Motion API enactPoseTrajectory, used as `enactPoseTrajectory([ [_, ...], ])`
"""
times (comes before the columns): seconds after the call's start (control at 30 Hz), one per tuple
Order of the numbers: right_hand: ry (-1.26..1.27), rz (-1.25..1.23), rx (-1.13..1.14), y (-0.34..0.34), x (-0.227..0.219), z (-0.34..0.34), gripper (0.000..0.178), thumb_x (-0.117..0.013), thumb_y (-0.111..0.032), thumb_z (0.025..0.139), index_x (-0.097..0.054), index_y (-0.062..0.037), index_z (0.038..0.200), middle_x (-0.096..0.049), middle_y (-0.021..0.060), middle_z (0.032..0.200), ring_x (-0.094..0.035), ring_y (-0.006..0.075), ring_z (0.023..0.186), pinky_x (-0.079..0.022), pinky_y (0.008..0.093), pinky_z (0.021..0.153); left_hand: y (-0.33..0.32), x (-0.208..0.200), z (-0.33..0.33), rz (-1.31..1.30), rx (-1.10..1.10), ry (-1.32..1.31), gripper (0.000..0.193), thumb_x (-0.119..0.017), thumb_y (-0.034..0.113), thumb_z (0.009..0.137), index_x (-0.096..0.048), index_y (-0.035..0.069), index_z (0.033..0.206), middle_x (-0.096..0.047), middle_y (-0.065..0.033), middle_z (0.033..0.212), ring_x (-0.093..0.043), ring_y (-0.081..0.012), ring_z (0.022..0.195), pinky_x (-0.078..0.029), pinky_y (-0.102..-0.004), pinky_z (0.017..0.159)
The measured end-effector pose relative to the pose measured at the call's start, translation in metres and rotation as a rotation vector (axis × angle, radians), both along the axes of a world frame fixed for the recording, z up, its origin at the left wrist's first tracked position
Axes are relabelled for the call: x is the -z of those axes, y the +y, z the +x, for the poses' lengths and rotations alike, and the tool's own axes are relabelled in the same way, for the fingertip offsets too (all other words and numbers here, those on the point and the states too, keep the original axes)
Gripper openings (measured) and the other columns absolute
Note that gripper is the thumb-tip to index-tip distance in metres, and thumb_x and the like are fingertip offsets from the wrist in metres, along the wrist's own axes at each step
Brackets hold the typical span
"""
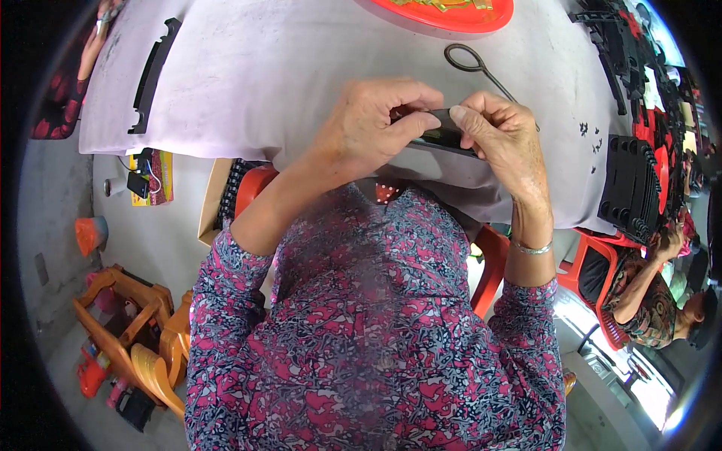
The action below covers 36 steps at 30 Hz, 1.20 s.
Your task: The person assembles plastic components by inserting small pieces into black housings, securing them inside using a metal hand tool, and placing the assembled housings into a box.
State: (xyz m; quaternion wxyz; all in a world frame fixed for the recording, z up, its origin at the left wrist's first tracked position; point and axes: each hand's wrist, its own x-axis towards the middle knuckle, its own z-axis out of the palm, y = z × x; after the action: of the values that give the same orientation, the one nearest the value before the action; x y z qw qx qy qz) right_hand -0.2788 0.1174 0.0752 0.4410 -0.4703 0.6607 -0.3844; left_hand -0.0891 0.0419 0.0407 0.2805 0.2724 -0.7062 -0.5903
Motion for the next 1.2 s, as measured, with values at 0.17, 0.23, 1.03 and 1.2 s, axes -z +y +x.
enactPoseTrajectory([
  [0.17, -0.049, 0.078, 0.039, 0.009, 0.000, -0.003, 0.024, -0.067, -0.021, 0.093, -0.065, -0.0050, 0.075, -0.055, -0.0038, 0.060, -0.044, 0.0014, 0.055, -0.031, 0.0203, 0.048, -0.005, 0.002, 0.005, -0.227, 0.063, 0.040, 0.029, -0.074, 0.005, 0.081, -0.066, -0.002, 0.108, -0.066, -0.0066, 0.092, -0.063, -0.0153, 0.083, -0.050, -0.0287, 0.074],
  [0.23, -0.062, 0.118, 0.074, 0.014, 0.001, -0.002, 0.025, -0.067, -0.022, 0.093, -0.064, -0.0056, 0.074, -0.054, -0.0040, 0.059, -0.044, 0.0014, 0.054, -0.030, 0.0205, 0.047, -0.006, 0.001, 0.011, -0.525, 0.023, -0.052, 0.039, -0.078, 0.009, 0.073, -0.065, 0.000, 0.109, -0.062, -0.0088, 0.095, -0.061, -0.0249, 0.088, -0.048, -0.0337, 0.078],
  [1.03, -0.085, 0.263, 0.072, 0.016, 0.005, 0.012, 0.024, -0.064, -0.019, 0.092, -0.060, -0.0088, 0.071, -0.051, -0.0047, 0.056, -0.047, 0.0012, 0.047, -0.027, 0.0179, 0.037, -0.001, 0.030, 0.016, -0.648, -0.029, -0.165, 0.032, -0.075, 0.019, 0.072, -0.066, 0.006, 0.100, -0.056, -0.0091, 0.087, -0.057, -0.0291, 0.084, -0.042, -0.0406, 0.073],
  [1.2, 0.002, 0.330, 0.046, 0.007, -0.006, 0.018, 0.029, -0.063, -0.018, 0.091, -0.057, -0.0048, 0.065, -0.049, -0.0043, 0.055, -0.044, 0.0034, 0.049, -0.030, 0.0226, 0.044, -0.001, 0.030, 0.016, -0.654, -0.029, -0.173, 0.032, -0.075, 0.018, 0.072, -0.066, 0.005, 0.100, -0.056, -0.0090, 0.086, -0.057, -0.0289, 0.084, -0.041, -0.0405, 0.074],
])
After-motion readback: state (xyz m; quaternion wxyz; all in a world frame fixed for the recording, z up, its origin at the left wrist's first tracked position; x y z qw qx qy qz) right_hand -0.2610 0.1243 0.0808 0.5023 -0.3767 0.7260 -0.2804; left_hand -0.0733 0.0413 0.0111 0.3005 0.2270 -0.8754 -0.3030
